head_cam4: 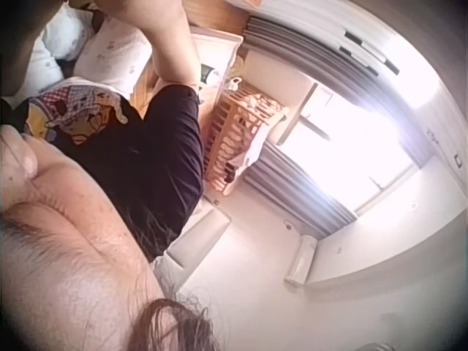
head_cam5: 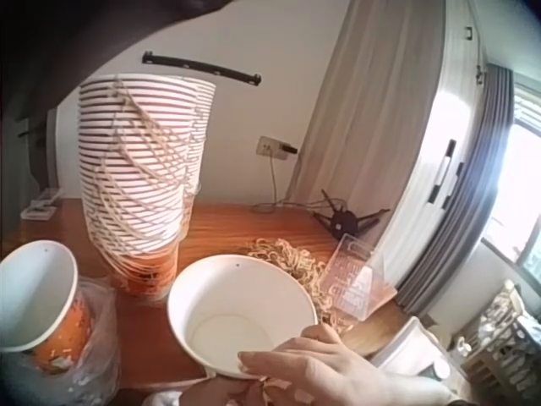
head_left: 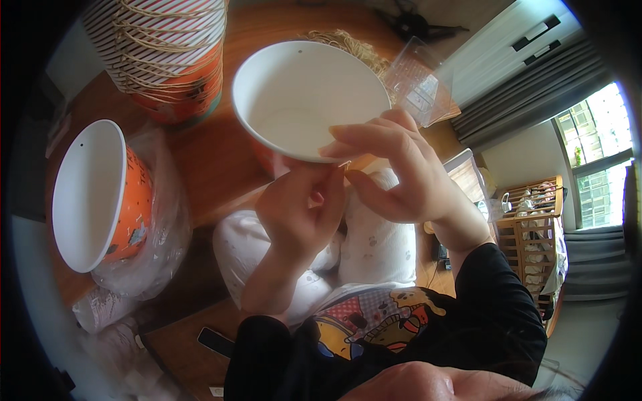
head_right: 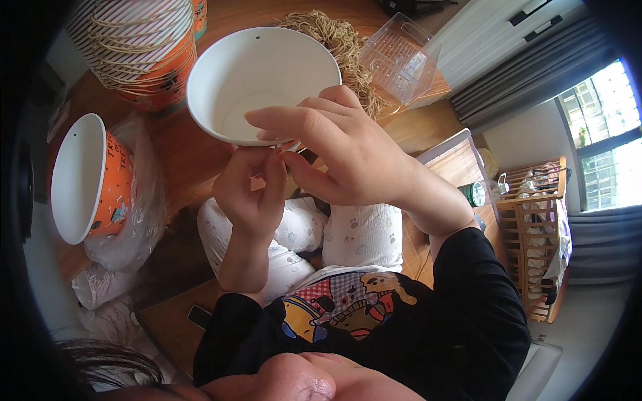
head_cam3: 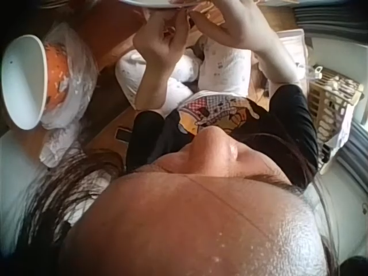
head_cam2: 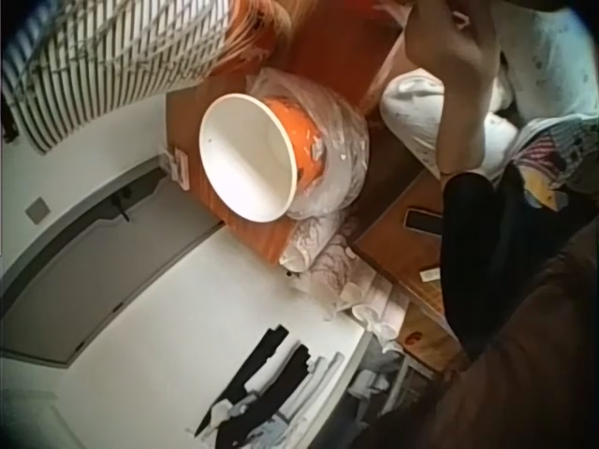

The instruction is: Thread twine through pre-drilled holes in paper buckets to attach handles and place components inside.

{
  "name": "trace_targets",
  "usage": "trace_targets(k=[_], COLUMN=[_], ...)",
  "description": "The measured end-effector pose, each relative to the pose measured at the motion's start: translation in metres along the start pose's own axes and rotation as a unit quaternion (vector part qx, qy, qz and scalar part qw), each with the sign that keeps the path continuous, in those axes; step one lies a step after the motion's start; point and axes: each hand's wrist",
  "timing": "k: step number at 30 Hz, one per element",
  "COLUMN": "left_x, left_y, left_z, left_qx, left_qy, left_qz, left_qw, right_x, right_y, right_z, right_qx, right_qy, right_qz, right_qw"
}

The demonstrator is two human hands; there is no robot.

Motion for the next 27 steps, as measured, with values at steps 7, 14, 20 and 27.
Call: trace_targets(k=[7, 14, 20, 27], left_x=[0.002, -0.002, -0.01, -0.016], left_y=[0.001, 0.007, 0.03, 0.037], left_z=[0.004, 0.007, -0.014, -0.02], left_qx=[-0.026, -0.083, 0.107, 0.222], left_qy=[-0.012, -0.132, 0.098, 0.266], left_qz=[0.008, -0.086, 0.135, 0.103], left_qw=[1.0, 0.984, 0.98, 0.932], right_x=[0.004, 0.027, 0.055, 0.072], right_y=[-0.002, -0.017, -0.034, -0.058], right_z=[-0.001, 0.006, 0.027, 0.027], right_qx=[-0.04, 0.023, -0.066, -0.134], right_qy=[-0.045, 0.1, 0.094, -0.087], right_qz=[0.006, -0.17, -0.145, -0.223], right_qw=[0.998, 0.98, 0.983, 0.962])
Point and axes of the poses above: each hand's wrist, its own x-axis away from the middle knuckle, its own y-axis out of the back of the hand, z = x × y, and after that the axes turned 4 degrees about -z, right-handed
